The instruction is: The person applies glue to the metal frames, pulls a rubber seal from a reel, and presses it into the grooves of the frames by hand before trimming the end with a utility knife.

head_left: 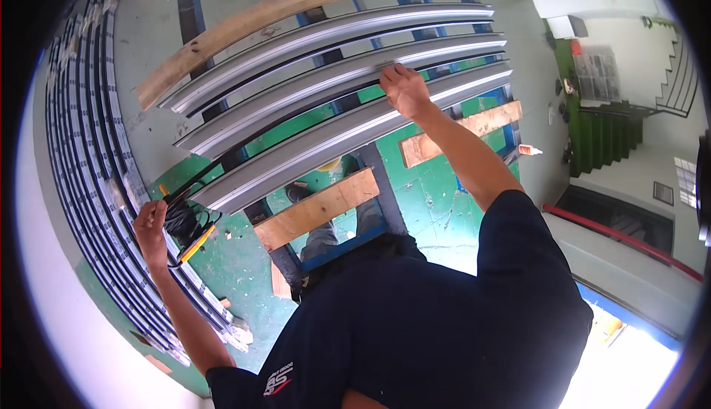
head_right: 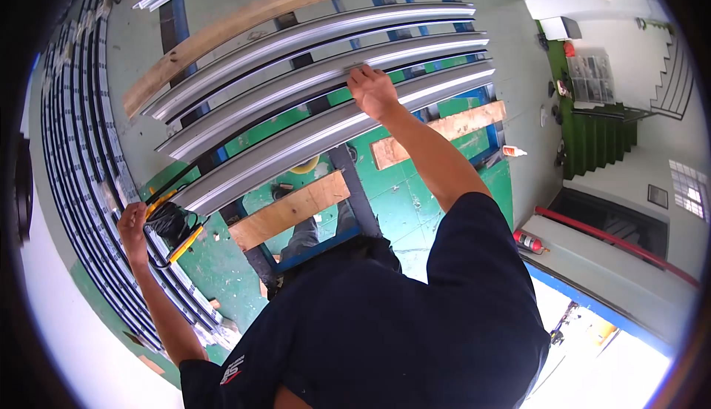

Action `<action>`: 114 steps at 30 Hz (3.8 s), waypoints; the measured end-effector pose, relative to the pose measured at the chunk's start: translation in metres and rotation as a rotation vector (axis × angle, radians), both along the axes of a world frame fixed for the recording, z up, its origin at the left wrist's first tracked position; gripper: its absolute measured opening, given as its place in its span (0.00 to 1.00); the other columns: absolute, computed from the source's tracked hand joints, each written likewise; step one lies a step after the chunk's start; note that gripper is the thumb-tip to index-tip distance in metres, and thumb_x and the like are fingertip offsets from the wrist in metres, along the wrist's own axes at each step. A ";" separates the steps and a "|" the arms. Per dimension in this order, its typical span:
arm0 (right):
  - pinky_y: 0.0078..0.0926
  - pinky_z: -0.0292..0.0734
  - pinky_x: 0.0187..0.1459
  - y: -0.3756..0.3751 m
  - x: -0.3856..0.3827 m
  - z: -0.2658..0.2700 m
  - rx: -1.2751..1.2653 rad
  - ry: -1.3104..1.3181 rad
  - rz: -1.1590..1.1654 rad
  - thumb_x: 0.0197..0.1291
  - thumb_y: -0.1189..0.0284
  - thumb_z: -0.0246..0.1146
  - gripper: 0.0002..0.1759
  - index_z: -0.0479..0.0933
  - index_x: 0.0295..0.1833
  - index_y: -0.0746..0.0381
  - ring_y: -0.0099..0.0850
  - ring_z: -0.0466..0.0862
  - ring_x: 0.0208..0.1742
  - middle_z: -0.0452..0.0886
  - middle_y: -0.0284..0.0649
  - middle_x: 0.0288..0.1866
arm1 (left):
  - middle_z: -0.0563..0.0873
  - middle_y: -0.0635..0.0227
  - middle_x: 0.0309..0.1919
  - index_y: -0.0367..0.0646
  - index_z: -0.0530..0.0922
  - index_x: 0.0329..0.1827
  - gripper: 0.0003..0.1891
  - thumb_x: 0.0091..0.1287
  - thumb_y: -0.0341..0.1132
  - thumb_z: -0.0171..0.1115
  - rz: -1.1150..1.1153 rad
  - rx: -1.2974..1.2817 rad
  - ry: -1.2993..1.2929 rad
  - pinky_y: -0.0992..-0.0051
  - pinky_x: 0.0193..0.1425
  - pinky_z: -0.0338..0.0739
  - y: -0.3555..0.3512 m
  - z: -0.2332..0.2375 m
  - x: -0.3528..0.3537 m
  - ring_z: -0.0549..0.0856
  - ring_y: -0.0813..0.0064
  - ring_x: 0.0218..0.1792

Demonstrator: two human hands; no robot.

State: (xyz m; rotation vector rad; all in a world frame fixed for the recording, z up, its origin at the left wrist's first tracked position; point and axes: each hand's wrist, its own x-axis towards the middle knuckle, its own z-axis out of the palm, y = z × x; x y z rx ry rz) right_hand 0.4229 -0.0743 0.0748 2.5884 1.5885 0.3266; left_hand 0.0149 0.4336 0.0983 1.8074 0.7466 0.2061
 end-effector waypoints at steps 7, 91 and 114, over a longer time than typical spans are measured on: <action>0.33 0.83 0.42 0.019 -0.014 -0.004 -0.075 -0.008 -0.066 0.48 0.70 0.67 0.05 0.81 0.32 0.57 0.35 0.83 0.49 0.80 0.36 0.41 | 0.85 0.77 0.33 0.38 0.87 0.46 0.09 0.75 0.36 0.69 -0.017 -0.037 0.047 0.80 0.43 0.68 -0.003 -0.003 0.000 0.77 0.88 0.37; 0.38 0.84 0.42 0.145 -0.109 -0.008 0.196 0.122 -0.014 0.50 0.71 0.73 0.09 0.80 0.36 0.59 0.40 0.83 0.48 0.81 0.39 0.43 | 0.87 0.60 0.28 0.32 0.88 0.38 0.28 0.69 0.56 0.69 -0.189 0.036 0.284 0.70 0.37 0.75 -0.058 -0.026 0.107 0.82 0.74 0.30; 0.39 0.82 0.52 0.198 -0.129 -0.007 0.004 0.222 -0.018 0.50 0.70 0.74 0.13 0.82 0.41 0.60 0.42 0.80 0.58 0.80 0.41 0.52 | 0.93 0.61 0.38 0.37 0.90 0.44 0.25 0.62 0.54 0.76 -0.056 0.128 0.289 0.67 0.50 0.78 -0.050 -0.045 0.120 0.88 0.66 0.39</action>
